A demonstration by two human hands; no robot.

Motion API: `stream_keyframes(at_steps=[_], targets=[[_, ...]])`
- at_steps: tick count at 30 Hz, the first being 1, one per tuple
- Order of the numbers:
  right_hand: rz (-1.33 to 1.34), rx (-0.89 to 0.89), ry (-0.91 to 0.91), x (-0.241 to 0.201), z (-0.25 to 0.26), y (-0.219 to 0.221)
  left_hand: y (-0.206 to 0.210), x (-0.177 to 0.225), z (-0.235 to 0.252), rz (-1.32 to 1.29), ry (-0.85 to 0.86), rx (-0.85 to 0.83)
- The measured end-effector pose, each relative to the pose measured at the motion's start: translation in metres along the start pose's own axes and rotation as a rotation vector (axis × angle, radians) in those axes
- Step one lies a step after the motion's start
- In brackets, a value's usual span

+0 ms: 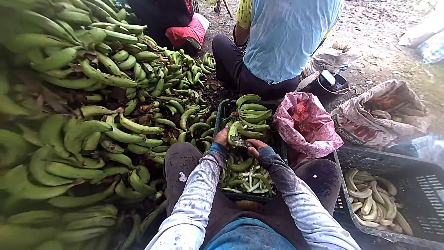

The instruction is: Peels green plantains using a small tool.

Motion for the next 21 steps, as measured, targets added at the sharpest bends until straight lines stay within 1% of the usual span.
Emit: stream_keyframes(at_steps=[1,2,3,5,6,8,9,10,12,14,15,16,18,19,20,21], targets=[[-0.054,-0.004,0.016,0.000,0.001,-0.001,0.002,-0.001,-0.005,0.025,0.044,-0.051],[-0.112,0.031,0.051,0.002,0.003,-0.003,0.005,-0.006,-0.010,0.043,0.080,-0.082],[-0.180,0.136,0.060,0.008,0.007,-0.006,0.008,-0.012,-0.017,0.046,0.094,-0.090],[-0.374,0.302,0.144,0.005,0.012,-0.028,0.016,-0.022,-0.032,0.024,0.029,-0.061],[-0.446,0.364,0.230,0.004,0.014,-0.038,0.018,-0.026,-0.039,0.022,-0.023,-0.023],[-0.448,0.417,0.421,0.004,0.018,-0.053,0.019,-0.032,-0.046,-0.021,-0.092,0.036],[-0.398,0.410,0.454,0.005,0.019,-0.055,0.017,-0.033,-0.045,-0.073,-0.099,0.052],[-0.325,0.381,0.443,0.004,0.020,-0.053,0.015,-0.033,-0.042,-0.135,-0.094,0.051],[-0.132,0.304,0.316,0.012,0.021,-0.029,0.011,-0.029,-0.029,-0.231,-0.042,0.017],[0.057,0.168,0.213,0.019,0.017,0.001,0.006,-0.022,-0.012,-0.204,0.088,0.025],[0.073,0.110,0.155,0.017,0.009,0.009,0.003,-0.017,-0.005,-0.168,0.165,0.051],[0.079,0.128,0.075,0.018,0.002,0.018,0.000,-0.011,-0.001,-0.143,0.242,0.074],[0.060,0.124,0.014,0.010,-0.009,0.021,-0.004,-0.001,0.003,-0.092,0.377,0.091],[-0.001,0.117,0.007,0.008,-0.010,0.017,-0.004,0.000,0.003,-0.069,0.404,0.066],[-0.085,0.091,0.028,0.001,-0.011,0.007,-0.001,-0.002,-0.001,-0.049,0.391,0.027],[-0.175,0.171,0.000,0.004,-0.008,-0.001,0.003,-0.007,-0.009,-0.021,0.322,-0.023]])
Point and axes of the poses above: each hand's wrist, its own z-axis towards the middle knuckle, its own y-axis out of the palm, x = y × z, the point moved 4 cm from there along z, towards the middle knuckle, and after that the axes turned 14 degrees about x, right-handed, at the moved point
